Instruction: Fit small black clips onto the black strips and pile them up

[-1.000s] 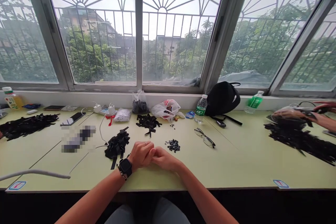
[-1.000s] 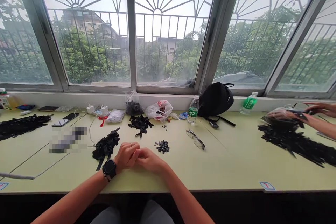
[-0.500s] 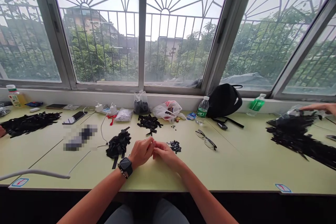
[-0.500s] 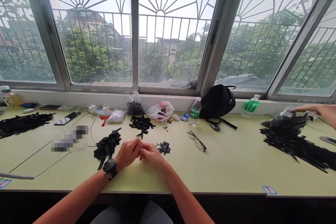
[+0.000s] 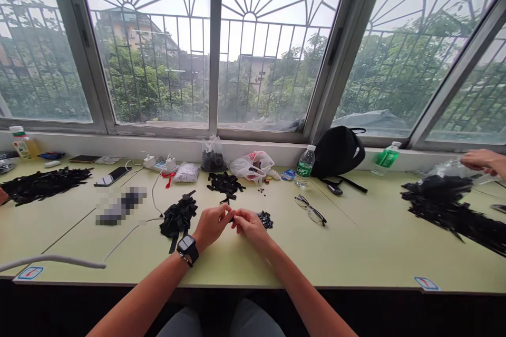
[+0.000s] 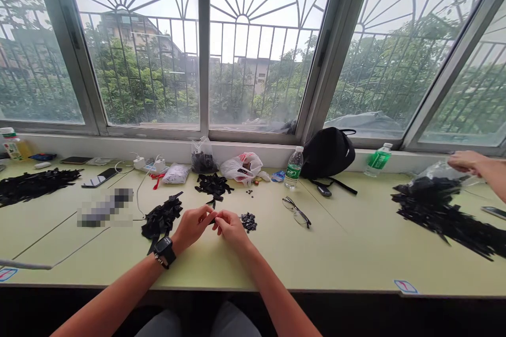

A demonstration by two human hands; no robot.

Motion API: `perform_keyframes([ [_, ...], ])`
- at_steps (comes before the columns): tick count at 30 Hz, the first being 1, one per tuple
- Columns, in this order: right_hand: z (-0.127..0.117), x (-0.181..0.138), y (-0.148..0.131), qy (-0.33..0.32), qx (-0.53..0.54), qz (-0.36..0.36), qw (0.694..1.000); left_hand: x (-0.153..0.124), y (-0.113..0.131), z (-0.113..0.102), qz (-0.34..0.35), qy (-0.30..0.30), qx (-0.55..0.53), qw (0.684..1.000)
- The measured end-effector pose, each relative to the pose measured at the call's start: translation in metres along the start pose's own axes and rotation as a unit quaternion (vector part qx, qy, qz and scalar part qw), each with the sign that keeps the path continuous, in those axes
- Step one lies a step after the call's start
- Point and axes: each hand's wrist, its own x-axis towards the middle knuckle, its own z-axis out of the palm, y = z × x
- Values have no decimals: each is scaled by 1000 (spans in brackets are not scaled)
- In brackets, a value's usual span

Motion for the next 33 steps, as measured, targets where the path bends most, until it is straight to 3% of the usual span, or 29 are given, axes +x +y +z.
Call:
perform_keyframes([
  [16, -5, -1, -6, 94, -11, -32, 995, 0, -4, 2, -14, 5, -13, 1000],
  [33, -2, -6, -10, 86, -64, -46, 993, 0, -2, 0, -11, -26, 6, 1000],
])
